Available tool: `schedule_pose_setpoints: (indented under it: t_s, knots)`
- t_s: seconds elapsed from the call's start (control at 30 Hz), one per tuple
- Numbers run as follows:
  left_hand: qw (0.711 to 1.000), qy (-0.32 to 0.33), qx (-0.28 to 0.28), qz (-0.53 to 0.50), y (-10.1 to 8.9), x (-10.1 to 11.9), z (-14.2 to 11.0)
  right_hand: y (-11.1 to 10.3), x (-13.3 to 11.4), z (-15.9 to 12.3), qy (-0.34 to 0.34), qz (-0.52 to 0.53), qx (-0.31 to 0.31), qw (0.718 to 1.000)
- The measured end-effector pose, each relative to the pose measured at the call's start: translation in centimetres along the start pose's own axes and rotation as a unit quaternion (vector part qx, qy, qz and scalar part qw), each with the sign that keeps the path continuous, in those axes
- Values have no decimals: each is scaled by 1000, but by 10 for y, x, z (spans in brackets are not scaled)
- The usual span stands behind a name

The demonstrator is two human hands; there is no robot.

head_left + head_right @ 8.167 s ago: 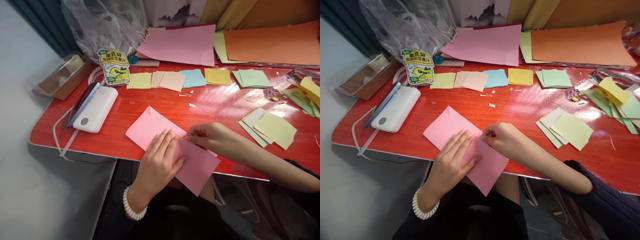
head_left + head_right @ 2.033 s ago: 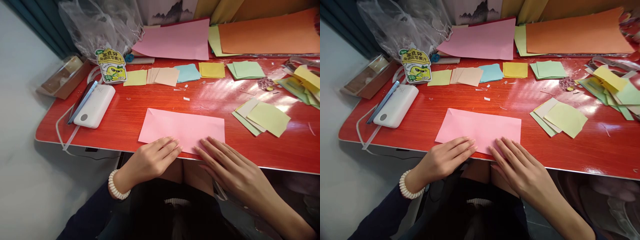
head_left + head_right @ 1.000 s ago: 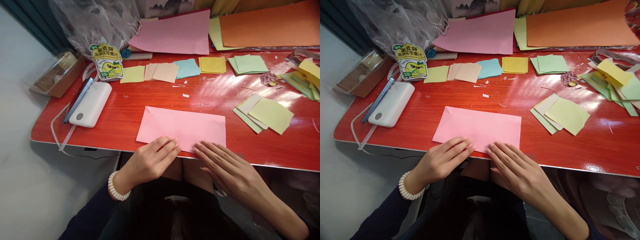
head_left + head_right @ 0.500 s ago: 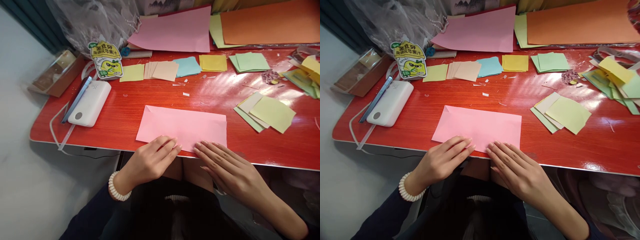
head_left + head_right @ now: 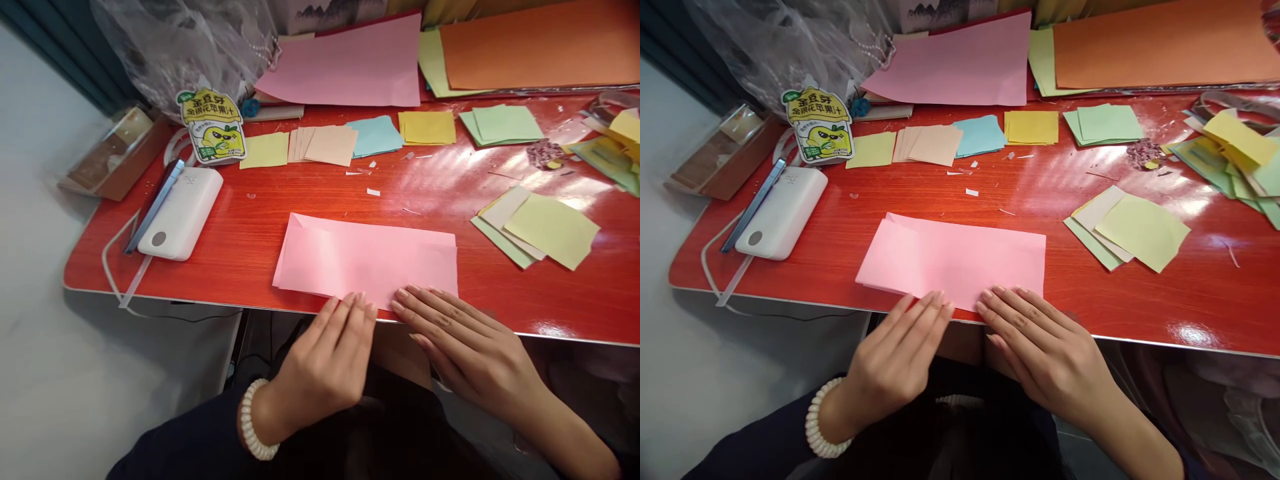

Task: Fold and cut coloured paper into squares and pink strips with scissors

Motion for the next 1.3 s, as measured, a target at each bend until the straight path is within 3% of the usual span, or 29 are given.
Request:
schedule_pose_setpoints:
  t_s: [0.13,0.3,0.6,0.9,1.13,1.3]
  knots:
    - [996,-49,8,77,-9,-41,-9,-2,2,1,13,24,-12,1000]
    - [990,-56,-64,114,-1,-69,-37,-1,2,1,12,22,-17,1000]
    - [986,-72,-94,121,2,-76,-49,1,-5,-5,-35,-40,-70,996]
    - [990,-88,-87,72,-4,-80,-42,-10,-6,-3,-104,-61,-112,986]
    - [993,-62,-70,73,-3,-81,-45,-3,1,-11,-78,-36,-108,990]
    - [994,-86,-55,50,-6,-87,-41,-16,25,-24,57,-13,-6,998]
Point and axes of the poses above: each hand's wrist, its own z-axis towards the middle knuckle, its own y-axis out of the palm, x = y × z, the point moved 7 cm from there along z, towards the middle knuckle, and after that the axes turned 14 degrees about -y, right-handed, at the moved point
